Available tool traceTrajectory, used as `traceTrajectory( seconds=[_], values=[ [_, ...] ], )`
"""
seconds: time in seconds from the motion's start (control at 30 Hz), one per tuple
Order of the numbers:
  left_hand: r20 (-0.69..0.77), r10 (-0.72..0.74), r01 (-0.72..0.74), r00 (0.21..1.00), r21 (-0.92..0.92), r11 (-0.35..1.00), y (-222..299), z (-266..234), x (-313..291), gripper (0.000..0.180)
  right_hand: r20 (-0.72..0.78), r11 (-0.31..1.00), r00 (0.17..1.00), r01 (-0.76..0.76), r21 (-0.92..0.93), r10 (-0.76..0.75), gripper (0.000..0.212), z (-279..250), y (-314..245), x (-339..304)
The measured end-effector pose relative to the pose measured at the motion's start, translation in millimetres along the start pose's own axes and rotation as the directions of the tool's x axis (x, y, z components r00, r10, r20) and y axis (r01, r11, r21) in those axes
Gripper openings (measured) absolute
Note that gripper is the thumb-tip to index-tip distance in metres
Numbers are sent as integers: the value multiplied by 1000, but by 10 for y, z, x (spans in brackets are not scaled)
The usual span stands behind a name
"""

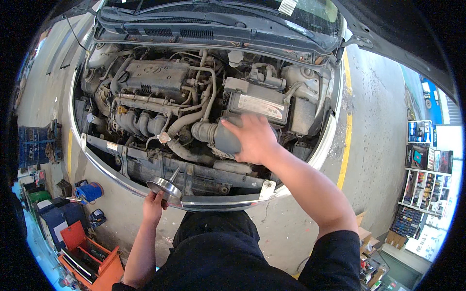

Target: The person retrieves a funnel and a blue fluid transfer pump, then uses the pump to draw fluid from a large blue drum and dispense it into several smaller bottles. The person then carries the pump to a car with an open hood and positions the pump over the engine bay.

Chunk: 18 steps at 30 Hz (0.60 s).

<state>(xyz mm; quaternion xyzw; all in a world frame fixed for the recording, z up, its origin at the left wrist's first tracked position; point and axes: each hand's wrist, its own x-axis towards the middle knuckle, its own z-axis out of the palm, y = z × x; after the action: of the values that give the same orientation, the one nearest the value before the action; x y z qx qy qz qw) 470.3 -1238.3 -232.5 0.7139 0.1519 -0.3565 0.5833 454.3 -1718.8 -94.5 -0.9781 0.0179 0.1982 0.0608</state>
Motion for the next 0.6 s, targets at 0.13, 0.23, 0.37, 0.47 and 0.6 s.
traceTrajectory(
  seconds=[0.13,0.23,0.37,0.47,0.6],
  values=[
    [11,-43,43,999,16,999,-89,72,52,17,158,1000,987,4,-13,-2,116,-449,-142,356],
    [54,-56,52,997,75,996,-104,147,67,18,244,1000,970,6,-4,-5,118,-603,-274,567],
    [94,-48,38,994,100,994,-61,247,66,17,298,999,955,6,-37,5,125,-602,-131,605],
    [112,-69,59,991,90,994,-41,284,56,16,250,1000,968,-2,-15,6,131,-362,67,406],
    [139,-81,68,987,93,993,-33,295,57,16,183,1000,983,-18,-21,21,133,58,295,136]
  ],
)
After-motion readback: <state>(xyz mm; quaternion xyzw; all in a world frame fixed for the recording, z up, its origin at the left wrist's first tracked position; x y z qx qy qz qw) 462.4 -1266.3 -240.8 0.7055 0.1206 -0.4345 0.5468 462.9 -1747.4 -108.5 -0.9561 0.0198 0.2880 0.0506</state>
